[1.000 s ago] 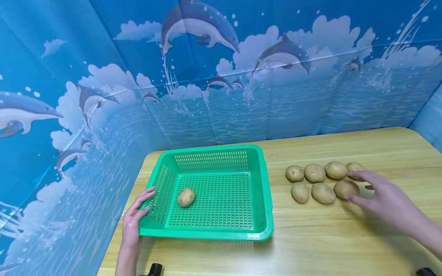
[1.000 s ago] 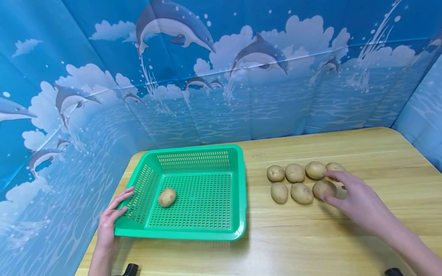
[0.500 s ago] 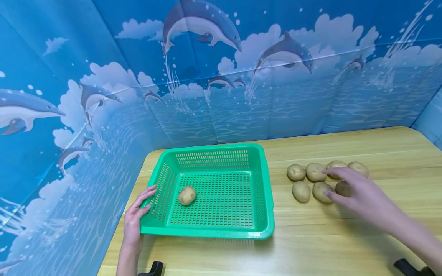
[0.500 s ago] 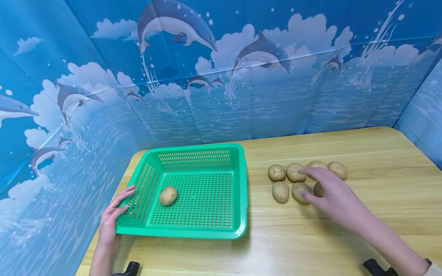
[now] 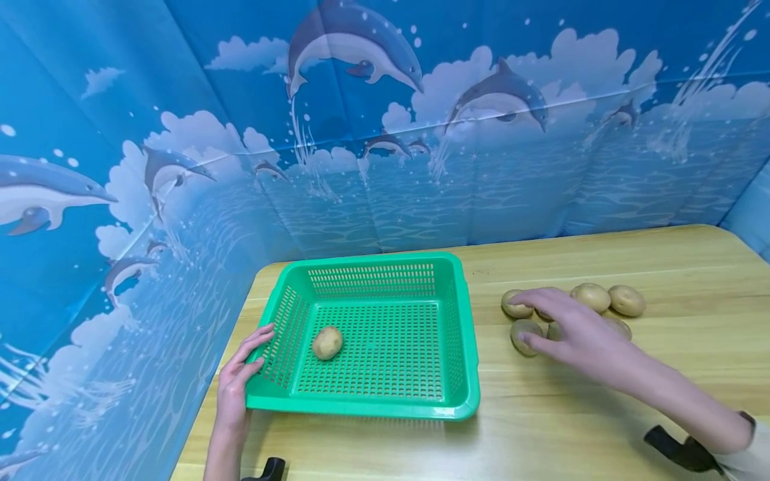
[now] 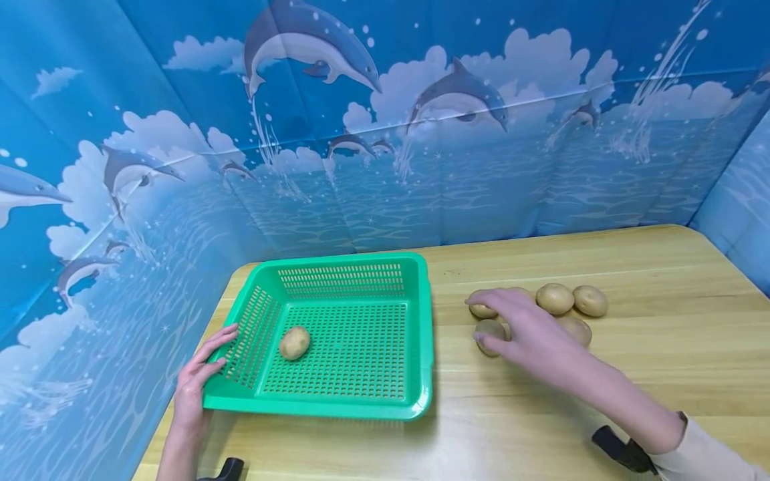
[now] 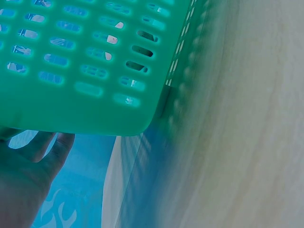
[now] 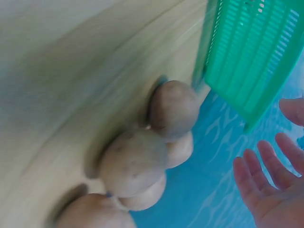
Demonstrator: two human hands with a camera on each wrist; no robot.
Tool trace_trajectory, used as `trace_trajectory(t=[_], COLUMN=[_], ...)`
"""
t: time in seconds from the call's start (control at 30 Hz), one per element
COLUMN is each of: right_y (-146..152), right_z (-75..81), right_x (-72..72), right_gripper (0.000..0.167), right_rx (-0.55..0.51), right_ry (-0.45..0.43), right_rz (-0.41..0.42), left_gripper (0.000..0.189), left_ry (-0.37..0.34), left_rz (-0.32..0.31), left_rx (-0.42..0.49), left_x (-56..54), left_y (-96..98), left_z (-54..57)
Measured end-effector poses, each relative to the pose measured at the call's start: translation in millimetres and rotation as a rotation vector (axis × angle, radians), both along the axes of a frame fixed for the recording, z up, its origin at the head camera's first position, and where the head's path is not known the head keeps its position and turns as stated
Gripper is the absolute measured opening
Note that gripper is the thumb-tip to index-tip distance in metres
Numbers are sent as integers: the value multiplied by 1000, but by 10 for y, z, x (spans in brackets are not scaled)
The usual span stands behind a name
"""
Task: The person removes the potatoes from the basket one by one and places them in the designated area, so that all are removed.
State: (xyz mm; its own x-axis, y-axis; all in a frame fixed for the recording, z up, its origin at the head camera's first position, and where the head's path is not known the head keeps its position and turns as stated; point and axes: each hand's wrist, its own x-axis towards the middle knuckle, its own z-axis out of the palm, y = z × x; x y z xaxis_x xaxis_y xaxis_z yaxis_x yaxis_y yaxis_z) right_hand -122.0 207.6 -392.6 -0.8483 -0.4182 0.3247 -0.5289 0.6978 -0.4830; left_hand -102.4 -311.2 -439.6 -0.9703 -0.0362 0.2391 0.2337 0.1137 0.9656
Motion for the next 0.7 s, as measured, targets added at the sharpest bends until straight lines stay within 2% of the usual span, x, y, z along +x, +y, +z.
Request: trace_trajectory(t=[0.1,0.43,0.7], right_y=[-79,-335,-599], right_z=[37,169,305], right_x=[-27,-114,-210], right_gripper=[47,48,47], right_rx=[7,36,47], right_ry=[-20,-6,-81], right_rz=[31,118,197], left_gripper=[37,37,37], left_ry=[-2,5,2], left_rz=[-1,-1,1], left_rx=[-1,-4,2], left_x=[2,-1,0], left_y=[1,12,2], left_z=[-2,5,-3])
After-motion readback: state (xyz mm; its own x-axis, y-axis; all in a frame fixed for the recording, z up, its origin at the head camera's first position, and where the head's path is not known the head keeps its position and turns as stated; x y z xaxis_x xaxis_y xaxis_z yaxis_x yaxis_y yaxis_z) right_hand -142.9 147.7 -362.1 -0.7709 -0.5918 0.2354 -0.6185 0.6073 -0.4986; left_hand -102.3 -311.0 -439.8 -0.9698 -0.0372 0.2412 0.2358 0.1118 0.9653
